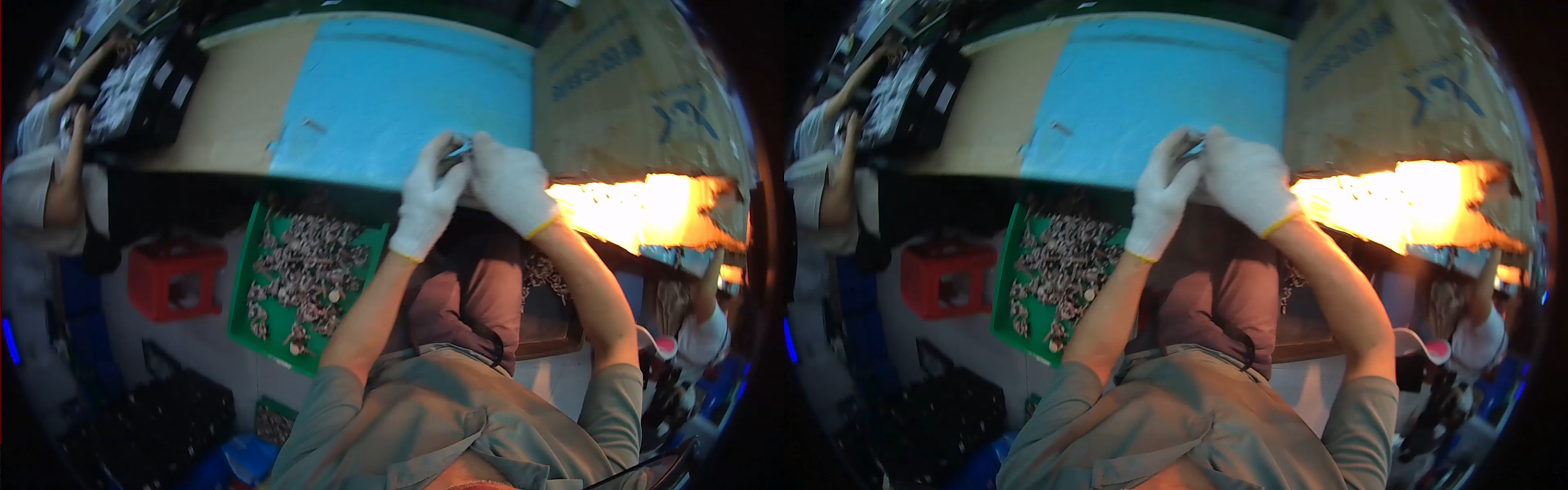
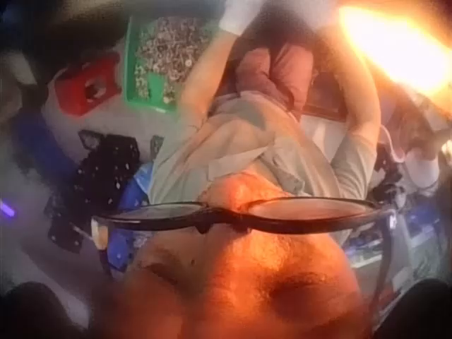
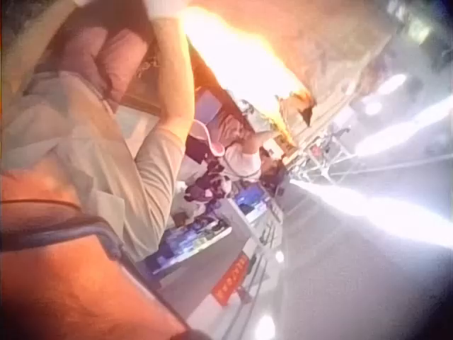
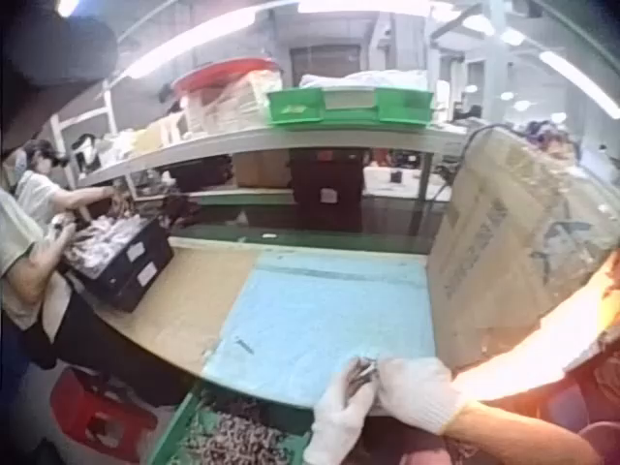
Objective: The person assembles small plastic and metal components by hand, taking parts from a cardboard box and placing the finished work in a green plastic tray.
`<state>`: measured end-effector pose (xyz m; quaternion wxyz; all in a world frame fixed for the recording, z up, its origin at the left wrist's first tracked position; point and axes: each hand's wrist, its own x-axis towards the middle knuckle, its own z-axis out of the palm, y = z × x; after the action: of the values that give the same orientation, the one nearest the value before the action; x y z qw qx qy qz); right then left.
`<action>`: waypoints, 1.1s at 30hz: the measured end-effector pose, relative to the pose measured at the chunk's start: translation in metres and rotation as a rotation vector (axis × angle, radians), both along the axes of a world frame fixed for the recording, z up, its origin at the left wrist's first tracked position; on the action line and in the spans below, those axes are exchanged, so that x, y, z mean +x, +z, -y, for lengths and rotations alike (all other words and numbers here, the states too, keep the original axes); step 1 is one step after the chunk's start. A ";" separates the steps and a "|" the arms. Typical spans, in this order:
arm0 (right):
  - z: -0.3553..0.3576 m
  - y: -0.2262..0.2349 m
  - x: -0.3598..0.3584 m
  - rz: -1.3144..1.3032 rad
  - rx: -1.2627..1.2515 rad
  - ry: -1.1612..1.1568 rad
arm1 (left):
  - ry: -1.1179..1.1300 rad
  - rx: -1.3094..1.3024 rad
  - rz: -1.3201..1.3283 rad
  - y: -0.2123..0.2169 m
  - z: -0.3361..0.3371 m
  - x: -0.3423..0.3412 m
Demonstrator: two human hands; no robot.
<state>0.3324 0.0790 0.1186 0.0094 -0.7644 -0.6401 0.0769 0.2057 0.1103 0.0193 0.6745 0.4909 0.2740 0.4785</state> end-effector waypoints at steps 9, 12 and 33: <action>-0.008 -0.011 -0.006 0.221 0.043 0.102 | -0.023 -0.159 0.029 0.014 -0.016 0.045; -0.008 -0.006 -0.007 0.154 -0.017 0.016 | -0.043 -0.109 0.026 0.006 -0.019 0.047; 0.118 -0.119 -0.132 -1.624 -0.030 -0.419 | -0.115 -0.144 -0.639 -0.001 0.115 -0.177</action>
<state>0.2005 -0.0394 -0.0005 0.4715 -0.5744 -0.2781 0.6086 0.0284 -0.0043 0.0183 0.6133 0.5820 0.4765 0.2411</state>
